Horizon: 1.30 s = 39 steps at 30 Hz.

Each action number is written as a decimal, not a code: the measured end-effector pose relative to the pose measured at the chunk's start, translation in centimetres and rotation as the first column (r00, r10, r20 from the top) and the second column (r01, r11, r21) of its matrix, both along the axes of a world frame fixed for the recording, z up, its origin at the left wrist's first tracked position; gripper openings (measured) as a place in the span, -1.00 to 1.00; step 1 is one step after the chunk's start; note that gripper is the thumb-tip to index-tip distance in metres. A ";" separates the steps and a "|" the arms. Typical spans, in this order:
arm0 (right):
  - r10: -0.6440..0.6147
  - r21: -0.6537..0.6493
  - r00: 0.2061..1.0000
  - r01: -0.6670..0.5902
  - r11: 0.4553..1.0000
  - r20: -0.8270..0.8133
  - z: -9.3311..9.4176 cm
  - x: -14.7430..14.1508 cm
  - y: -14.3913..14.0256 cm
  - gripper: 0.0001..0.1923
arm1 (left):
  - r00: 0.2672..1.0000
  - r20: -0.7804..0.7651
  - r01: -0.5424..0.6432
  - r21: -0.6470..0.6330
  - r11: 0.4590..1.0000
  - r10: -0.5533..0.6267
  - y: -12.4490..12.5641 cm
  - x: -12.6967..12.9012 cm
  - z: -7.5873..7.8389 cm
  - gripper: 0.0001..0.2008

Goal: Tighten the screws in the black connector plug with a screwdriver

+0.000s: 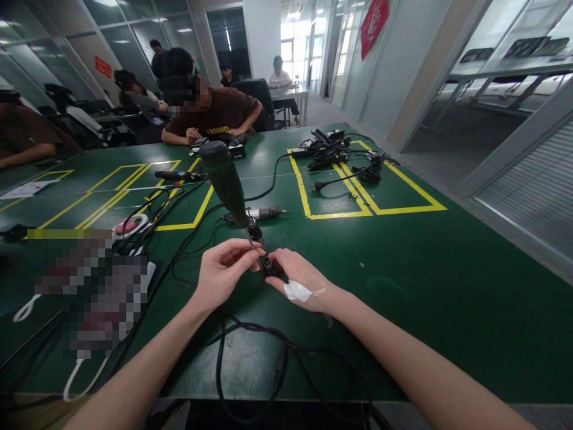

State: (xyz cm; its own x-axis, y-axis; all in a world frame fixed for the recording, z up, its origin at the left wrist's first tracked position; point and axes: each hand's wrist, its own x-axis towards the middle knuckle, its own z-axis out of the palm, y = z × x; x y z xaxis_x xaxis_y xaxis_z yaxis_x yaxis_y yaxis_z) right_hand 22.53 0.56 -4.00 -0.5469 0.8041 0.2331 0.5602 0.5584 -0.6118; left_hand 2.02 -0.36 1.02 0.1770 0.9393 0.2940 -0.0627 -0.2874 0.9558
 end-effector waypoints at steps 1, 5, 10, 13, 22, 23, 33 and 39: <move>0.004 -0.002 1.000 -0.004 1.000 -0.001 0.0 0.0 0.0 -0.79 | 1.000 -0.005 0.007 0.009 1.000 -0.007 0.0 0.0 0.0 -0.73; 0.012 -0.001 1.000 -0.012 1.000 0.000 0.0 0.0 0.1 -0.77 | 1.000 -0.027 0.004 0.043 0.999 -0.003 0.0 -0.1 0.0 -0.71; 0.008 0.005 1.000 -0.008 1.000 0.005 -0.1 0.0 0.1 -0.81 | 1.000 -0.016 -0.013 0.005 1.000 0.014 0.1 0.1 0.0 -0.76; 0.004 0.009 1.000 -0.004 1.000 0.003 -0.2 -0.1 0.2 -0.81 | 1.000 0.006 -0.025 -0.001 1.000 0.025 0.0 0.1 0.2 -0.78; 0.053 -0.008 0.997 -0.054 0.999 -0.049 0.4 -0.2 0.1 -0.75 | 0.999 -0.027 -0.023 0.055 0.998 0.024 0.1 -0.1 0.4 -0.80; 0.066 -0.021 0.995 -0.067 0.998 -0.071 0.6 0.1 0.1 -0.74 | 0.999 -0.031 -0.025 0.047 0.999 0.026 0.1 -0.1 0.4 -0.80; -0.115 -0.084 0.983 0.104 0.991 -0.140 0.8 0.7 3.4 -0.76 | 0.999 -0.011 -0.038 0.014 0.999 0.038 0.0 -0.1 0.4 -0.85; 0.101 0.028 0.989 -0.099 0.995 -0.106 1.0 -1.7 6.2 -0.78 | 1.000 -0.012 -0.012 0.012 1.000 0.012 0.0 -0.1 0.5 -0.84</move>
